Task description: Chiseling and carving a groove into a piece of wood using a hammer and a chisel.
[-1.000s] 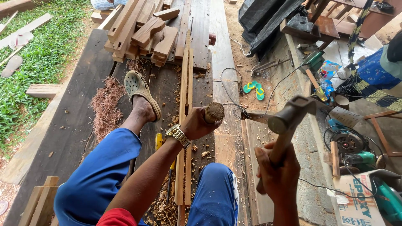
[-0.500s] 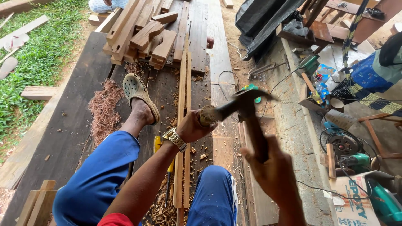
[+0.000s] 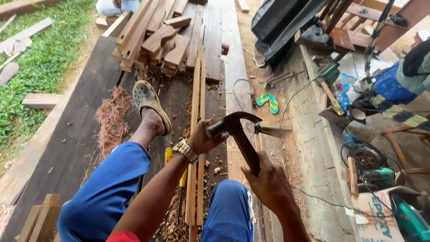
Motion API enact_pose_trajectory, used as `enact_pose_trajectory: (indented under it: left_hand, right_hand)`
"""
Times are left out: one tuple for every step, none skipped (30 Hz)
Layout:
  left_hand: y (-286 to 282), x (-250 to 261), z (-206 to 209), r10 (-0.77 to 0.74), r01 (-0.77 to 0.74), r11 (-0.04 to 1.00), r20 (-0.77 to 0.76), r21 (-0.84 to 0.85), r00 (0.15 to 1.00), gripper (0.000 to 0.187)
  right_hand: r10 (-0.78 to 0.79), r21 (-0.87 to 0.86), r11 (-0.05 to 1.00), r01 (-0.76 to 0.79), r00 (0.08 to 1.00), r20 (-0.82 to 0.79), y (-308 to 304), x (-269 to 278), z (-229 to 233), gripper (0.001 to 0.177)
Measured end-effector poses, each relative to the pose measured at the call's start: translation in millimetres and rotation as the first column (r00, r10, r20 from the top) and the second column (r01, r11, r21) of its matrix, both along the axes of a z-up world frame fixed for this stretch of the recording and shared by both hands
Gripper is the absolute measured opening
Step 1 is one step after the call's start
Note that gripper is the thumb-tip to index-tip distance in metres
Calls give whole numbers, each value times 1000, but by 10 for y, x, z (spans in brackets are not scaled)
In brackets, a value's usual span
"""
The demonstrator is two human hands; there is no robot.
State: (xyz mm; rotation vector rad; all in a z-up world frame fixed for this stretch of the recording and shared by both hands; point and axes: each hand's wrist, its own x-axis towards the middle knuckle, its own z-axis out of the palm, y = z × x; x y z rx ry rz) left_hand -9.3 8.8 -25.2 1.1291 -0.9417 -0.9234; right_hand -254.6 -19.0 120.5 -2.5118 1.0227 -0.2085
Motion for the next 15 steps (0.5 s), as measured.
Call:
enact_pose_trajectory:
  left_hand:
    - [18,-12,23,0,0,1000,-6,6,1000,30]
    - [31,-18,35,27,-28,999,74,15,997,31]
    - [47,-27,17,49,-54,998,148,29,988,32]
    - [25,-30,-50,44,-50,998,136,41,990,32]
    - [-18,-6,-83,-2,3,1000,-35,9,999,34]
    - [-56,16,-113,-54,48,998,-203,-33,978,36]
    - [-66,19,-133,-51,46,999,-209,-28,977,36]
    - [-74,21,-149,-103,90,995,-499,-51,861,35]
    - [-94,36,-149,-149,124,988,-735,-89,661,35]
    - [-22,11,-25,-147,122,989,-736,-88,660,35]
    - [34,-7,108,-88,113,994,-576,7,813,36]
    - [92,-27,243,-39,83,992,-381,99,924,39]
    - [52,-9,118,-40,83,992,-382,98,923,39]
    - [14,7,-6,13,69,984,-449,165,893,40]
    - [-38,25,-124,67,61,971,-509,231,858,42]
  right_hand:
    - [0,6,1000,0,1000,-6,27,-13,121,37]
    - [-20,-9,1000,20,998,60,50,-19,232,39]
    - [-43,-15,999,45,992,119,70,-16,327,41]
    - [-48,-4,999,48,993,106,77,-56,375,41]
    - [-41,-92,994,65,967,250,64,-81,441,37]
    - [-21,-175,980,96,922,387,56,-107,511,35]
    - [-21,-170,981,93,924,381,89,-66,579,35]
    - [-120,11,990,137,821,558,122,-25,651,32]
    - [-240,195,970,144,679,694,154,19,728,29]
    - [-240,197,970,143,680,692,137,34,596,29]
    - [-227,242,968,59,613,757,113,50,468,26]
    - [-220,279,960,-28,539,813,91,64,341,24]
    - [-219,278,960,-27,540,813,77,59,152,24]
    - [-140,204,979,-1,724,675,64,52,-35,27]
    - [-69,124,992,8,867,494,43,45,-220,30]
